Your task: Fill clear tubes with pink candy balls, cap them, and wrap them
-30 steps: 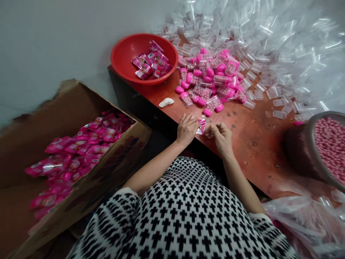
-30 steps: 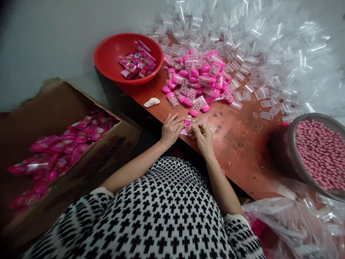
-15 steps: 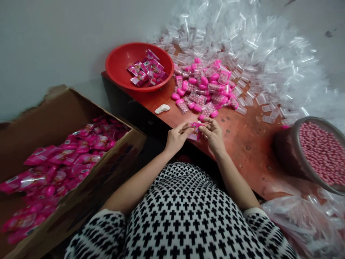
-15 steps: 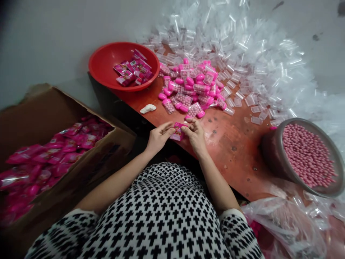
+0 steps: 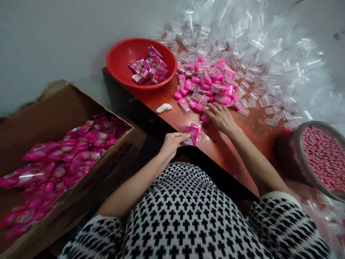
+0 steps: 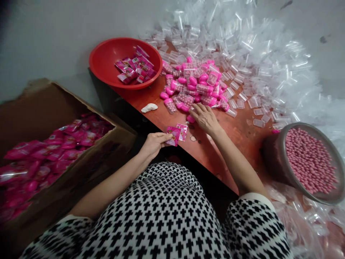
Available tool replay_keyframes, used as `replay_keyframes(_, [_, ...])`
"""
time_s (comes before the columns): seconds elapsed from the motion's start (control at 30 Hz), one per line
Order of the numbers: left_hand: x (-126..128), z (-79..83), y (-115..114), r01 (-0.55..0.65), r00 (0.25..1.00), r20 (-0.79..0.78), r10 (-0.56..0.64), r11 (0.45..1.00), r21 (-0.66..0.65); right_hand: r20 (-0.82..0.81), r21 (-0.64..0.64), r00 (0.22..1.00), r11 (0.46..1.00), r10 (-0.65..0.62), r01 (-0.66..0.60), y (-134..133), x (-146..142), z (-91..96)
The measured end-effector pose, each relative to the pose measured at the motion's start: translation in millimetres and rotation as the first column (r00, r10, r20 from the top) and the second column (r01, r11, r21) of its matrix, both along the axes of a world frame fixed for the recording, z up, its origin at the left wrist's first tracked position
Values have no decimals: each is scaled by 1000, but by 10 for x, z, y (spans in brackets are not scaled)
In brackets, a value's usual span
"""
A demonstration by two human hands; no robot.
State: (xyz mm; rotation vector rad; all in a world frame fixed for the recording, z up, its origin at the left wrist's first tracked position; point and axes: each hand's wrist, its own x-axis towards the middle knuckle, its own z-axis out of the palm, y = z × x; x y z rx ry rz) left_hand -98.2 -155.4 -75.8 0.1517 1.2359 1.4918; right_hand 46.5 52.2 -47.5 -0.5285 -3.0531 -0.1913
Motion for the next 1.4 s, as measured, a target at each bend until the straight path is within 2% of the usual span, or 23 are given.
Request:
replay_keyframes(0.07, [-6,6,-6,-19,998,57,20,1000,-16,-9,-11,1000,1000,16,-16,91,-17,-40])
replay_keyframes(0.13, [-23,3,-4,-63,992,106,66,997,-33,-109,-71,994,997,-17,10,86,-2,-65])
replay_keyframes(0.2, [-46,1,11,-125,980,153,130,991,-45,-298,-213,941,972,-161,98,-51,42,-61])
replay_keyframes(0.23, [-56,2,23,-159,970,180,165,986,-48,-380,-343,885,929,-269,136,-176,70,-49])
replay_keyframes(0.27, [-63,7,37,-196,957,210,202,979,-50,-427,-500,814,853,-394,150,-335,100,-32])
replay_keyframes(0.3, [-68,14,53,-232,940,245,237,972,-49,-404,-679,763,724,-505,120,-523,126,-13])
replay_keyframes(0.33, [-68,24,72,-269,921,280,272,962,-47,-327,-845,737,533,-592,53,-729,147,5])
replay_keyframes(0.37, [-64,36,91,-304,900,313,303,952,-46,-232,-942,722,336,-652,0,-941,159,19])
replay_keyframes(0.4, [-56,49,111,-329,882,341,325,943,-46,-145,-982,708,185,-691,-21,-1143,161,27])
replay_keyframes(0.43, [-44,63,130,-344,870,361,336,938,-44,-79,-996,702,89,-708,-23,-1325,152,28])
replay_keyframes(0.47, [-28,75,149,-349,864,374,338,936,-41,-32,-999,696,30,-717,-15,-1476,133,21])
replay_keyframes(0.5, [-8,85,166,-343,864,380,331,938,-36,-6,-1000,695,4,-719,-5,-1592,107,8])
replay_keyframes(0.6, [66,110,200,-316,871,395,291,949,-2,-10,-1000,677,22,-736,10,-1736,21,-51])
replay_keyframes(0.7, [137,139,211,-305,869,420,261,951,41,-26,-999,652,37,-758,4,-1713,-30,-93])
replay_keyframes(0.8, [178,181,213,-294,874,421,241,954,64,-31,-999,644,28,-764,-15,-1677,-38,-107])
replay_keyframes(1.0, [203,228,231,-283,884,393,254,959,18,-6,-987,609,-94,-793,-133,-1644,-42,-153])
replay_keyframes(1.17, [233,218,238,-251,911,355,211,965,70,-55,-988,605,-43,-794,-147,-1627,-66,-186])
replay_keyframes(1.33, [214,202,224,-204,960,227,164,965,166,-41,-989,657,-64,-753,-136,-1579,-68,-203])
replay_keyframes(1.4, [197,192,219,-162,980,155,127,957,239,-58,-990,648,-42,-759,-138,-1563,-64,-217])
